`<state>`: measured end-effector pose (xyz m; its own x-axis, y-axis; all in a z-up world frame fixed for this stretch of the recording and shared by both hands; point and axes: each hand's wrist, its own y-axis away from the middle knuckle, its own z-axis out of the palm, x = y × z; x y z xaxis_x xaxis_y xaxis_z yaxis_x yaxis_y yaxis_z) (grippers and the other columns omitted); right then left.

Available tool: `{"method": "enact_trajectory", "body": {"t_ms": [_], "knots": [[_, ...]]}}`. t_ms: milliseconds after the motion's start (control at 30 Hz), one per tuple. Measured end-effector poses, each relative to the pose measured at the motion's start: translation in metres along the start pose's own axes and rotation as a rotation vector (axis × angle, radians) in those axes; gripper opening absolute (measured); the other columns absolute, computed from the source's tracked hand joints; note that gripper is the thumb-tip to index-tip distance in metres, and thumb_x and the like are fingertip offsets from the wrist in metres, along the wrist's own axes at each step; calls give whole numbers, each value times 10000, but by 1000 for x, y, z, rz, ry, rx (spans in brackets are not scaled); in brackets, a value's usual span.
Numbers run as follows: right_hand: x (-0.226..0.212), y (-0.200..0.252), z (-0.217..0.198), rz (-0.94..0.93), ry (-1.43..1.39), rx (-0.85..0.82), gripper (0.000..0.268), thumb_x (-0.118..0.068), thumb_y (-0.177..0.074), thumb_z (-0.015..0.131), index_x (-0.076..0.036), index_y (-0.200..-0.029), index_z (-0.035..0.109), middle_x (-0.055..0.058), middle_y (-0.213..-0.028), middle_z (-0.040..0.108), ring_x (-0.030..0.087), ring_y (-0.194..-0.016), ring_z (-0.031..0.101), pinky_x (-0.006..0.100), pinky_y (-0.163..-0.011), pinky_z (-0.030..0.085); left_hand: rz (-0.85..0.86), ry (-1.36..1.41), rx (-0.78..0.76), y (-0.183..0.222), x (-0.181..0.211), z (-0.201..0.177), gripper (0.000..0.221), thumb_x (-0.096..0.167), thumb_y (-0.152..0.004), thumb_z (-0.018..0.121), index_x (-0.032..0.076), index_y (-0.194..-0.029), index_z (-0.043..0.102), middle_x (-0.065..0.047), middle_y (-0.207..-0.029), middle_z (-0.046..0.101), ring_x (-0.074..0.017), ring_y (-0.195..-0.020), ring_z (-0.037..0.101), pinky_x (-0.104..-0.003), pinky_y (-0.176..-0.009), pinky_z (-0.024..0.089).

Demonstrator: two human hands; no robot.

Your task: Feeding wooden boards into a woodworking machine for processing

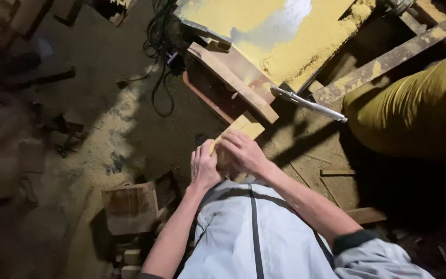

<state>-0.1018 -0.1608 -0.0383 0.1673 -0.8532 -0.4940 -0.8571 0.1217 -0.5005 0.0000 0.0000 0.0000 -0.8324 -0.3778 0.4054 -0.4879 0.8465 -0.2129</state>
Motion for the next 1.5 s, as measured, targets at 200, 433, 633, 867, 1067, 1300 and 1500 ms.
{"method": "enact_trajectory", "body": {"t_ms": [200,433,633,867,1067,1300,1500], "knots": [[43,-20,27,-35,161,82,359,-188,-985,569,-63,-1307,667,133,-1224,706,333,-1191,673,432,-1041,529,-87,-31,-19,-25,5,18,286,132,-531,636,-18,-766,702,-199,-1138,598,-430,-830,606,-507,-610,502],[62,-24,44,-32,95,126,420,-286,-885,599,-46,-1217,693,120,-1114,717,299,-1111,705,437,-1095,509,-181,-55,-53,-40,4,27,198,162,-493,645,17,-626,623,-150,-903,522,-433,-746,562,-522,-601,490],[67,-33,49,-42,54,111,464,-266,-788,658,-25,-1184,686,147,-1056,712,316,-1067,712,472,-1096,516,-238,-118,-118,-50,1,25,207,215,-575,700,23,-643,670,-139,-830,504,-423,-749,584,-547,-622,507],[69,-46,52,-30,52,137,407,-275,-818,641,-45,-1150,696,119,-1042,717,291,-1050,719,447,-1089,518,-219,-115,-91,-50,-12,33,207,214,-620,714,14,-638,660,-170,-862,522,-443,-745,588,-543,-617,515],[77,-51,68,-45,36,158,421,-234,-770,685,-26,-1136,691,134,-1033,710,303,-1047,716,460,-1089,512,-238,-117,-101,-58,-17,28,269,259,-622,744,0,-650,678,-185,-863,537,-452,-735,591,-558,-627,522],[70,-63,56,-41,39,171,367,-279,-888,575,-35,-1134,694,120,-1050,712,296,-1060,710,445,-1084,513,-232,-99,-79,-59,-26,29,324,327,-610,783,28,-614,658,-146,-823,497,-443,-709,588,-548,-611,519],[72,-66,61,-42,43,179,388,-288,-867,617,-26,-1143,693,126,-1047,711,299,-1059,712,457,-1085,515,-234,-95,-66,-60,-30,30,328,322,-617,796,26,-617,654,-149,-835,501,-450,-707,588,-551,-612,518]]}}
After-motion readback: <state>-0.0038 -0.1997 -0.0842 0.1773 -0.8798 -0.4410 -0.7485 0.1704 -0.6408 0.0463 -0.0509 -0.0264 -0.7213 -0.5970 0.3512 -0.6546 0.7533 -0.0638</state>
